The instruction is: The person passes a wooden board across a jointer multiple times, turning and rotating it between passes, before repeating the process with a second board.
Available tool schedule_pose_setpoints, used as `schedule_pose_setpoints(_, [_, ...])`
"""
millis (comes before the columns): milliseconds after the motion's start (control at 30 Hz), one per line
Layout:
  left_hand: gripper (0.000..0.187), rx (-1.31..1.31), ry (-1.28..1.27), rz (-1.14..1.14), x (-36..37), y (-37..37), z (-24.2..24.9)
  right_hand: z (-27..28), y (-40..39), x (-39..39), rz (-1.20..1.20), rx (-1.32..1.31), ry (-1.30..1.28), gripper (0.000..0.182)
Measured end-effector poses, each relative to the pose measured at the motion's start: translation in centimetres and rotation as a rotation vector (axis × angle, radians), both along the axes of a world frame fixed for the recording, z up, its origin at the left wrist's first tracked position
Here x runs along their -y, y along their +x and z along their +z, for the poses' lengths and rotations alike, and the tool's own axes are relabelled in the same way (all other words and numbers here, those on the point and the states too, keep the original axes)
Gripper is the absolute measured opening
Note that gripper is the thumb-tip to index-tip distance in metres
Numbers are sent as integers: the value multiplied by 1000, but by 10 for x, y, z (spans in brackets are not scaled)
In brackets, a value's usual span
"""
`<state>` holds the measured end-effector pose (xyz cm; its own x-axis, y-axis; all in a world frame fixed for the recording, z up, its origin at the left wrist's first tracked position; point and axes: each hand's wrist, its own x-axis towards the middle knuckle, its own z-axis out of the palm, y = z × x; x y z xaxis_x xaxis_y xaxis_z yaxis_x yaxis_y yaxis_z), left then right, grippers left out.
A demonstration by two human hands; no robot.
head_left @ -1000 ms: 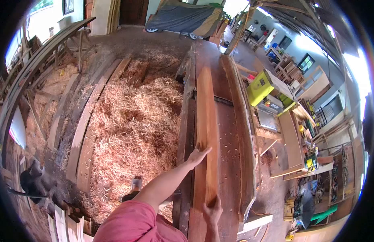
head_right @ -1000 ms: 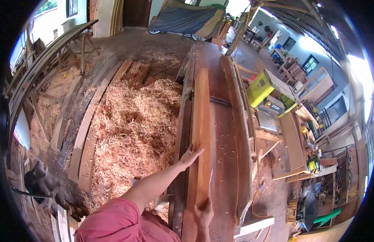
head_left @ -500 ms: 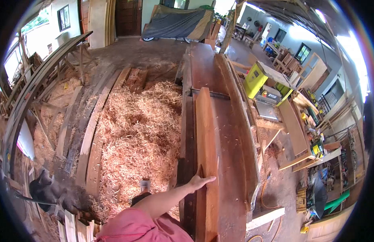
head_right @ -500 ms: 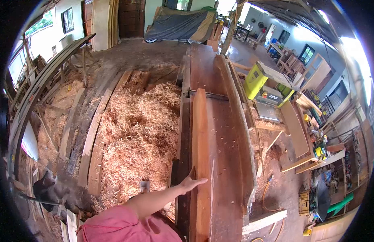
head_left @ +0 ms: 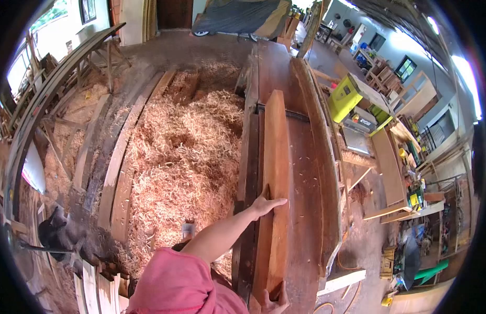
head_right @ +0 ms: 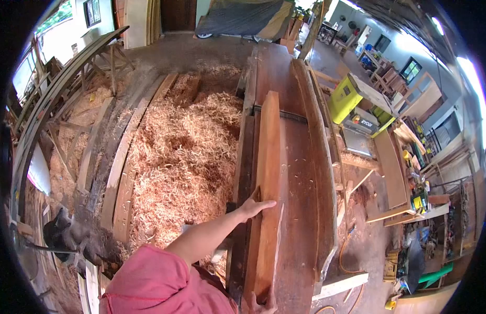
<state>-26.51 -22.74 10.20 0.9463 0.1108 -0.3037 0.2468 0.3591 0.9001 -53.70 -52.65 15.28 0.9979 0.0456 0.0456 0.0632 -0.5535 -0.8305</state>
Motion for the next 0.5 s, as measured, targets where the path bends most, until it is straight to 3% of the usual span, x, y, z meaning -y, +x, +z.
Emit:
schedule_pose_setpoints(167, [128,-6,-4,25,-4,8,2,-35,7,5,-28,41,102,70])
schedule_pose_setpoints(333, [120,-9,55,46,-8,23,-11,-1,18,-14,-34,9,-62,70])
schedule_pose_setpoints(500, [128,-41,-4,15,-16,23,10,-10,30,-22,-19,171,-21,70])
